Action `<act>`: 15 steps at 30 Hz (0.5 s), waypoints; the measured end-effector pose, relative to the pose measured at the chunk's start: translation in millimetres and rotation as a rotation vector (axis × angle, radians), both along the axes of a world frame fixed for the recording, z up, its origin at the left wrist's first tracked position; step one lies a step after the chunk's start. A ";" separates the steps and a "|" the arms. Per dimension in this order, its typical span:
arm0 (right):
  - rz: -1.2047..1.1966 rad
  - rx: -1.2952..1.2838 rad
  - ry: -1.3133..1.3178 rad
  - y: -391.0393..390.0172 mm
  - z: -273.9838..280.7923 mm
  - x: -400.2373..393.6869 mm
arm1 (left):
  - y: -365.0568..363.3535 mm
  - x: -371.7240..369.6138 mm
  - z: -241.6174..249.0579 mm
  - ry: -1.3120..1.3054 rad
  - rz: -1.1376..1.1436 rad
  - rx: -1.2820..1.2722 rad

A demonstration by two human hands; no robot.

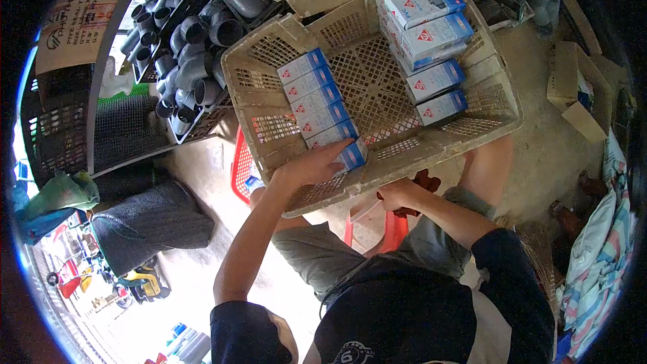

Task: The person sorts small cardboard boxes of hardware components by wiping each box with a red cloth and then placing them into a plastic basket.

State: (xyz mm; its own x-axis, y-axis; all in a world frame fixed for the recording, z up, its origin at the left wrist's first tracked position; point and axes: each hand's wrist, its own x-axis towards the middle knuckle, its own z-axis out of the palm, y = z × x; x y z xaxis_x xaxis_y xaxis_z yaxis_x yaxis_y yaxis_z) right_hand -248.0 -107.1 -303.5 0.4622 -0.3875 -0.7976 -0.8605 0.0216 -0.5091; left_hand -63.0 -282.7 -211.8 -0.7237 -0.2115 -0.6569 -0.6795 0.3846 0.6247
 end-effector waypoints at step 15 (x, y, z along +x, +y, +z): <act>-0.038 -0.139 -0.064 3.5 3.1 -1.9 | -18.1 -35.6 74.5 0.287 0.366 -0.231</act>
State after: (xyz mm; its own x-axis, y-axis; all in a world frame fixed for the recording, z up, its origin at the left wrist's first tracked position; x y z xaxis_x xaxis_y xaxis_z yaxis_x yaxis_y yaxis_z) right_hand -249.9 -103.6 -300.4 0.4935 -0.5103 -0.7043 -0.8259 -0.0212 -0.5634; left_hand -98.6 -300.8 -137.3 -0.7195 -0.6005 -0.3489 -0.6089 0.3038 0.7328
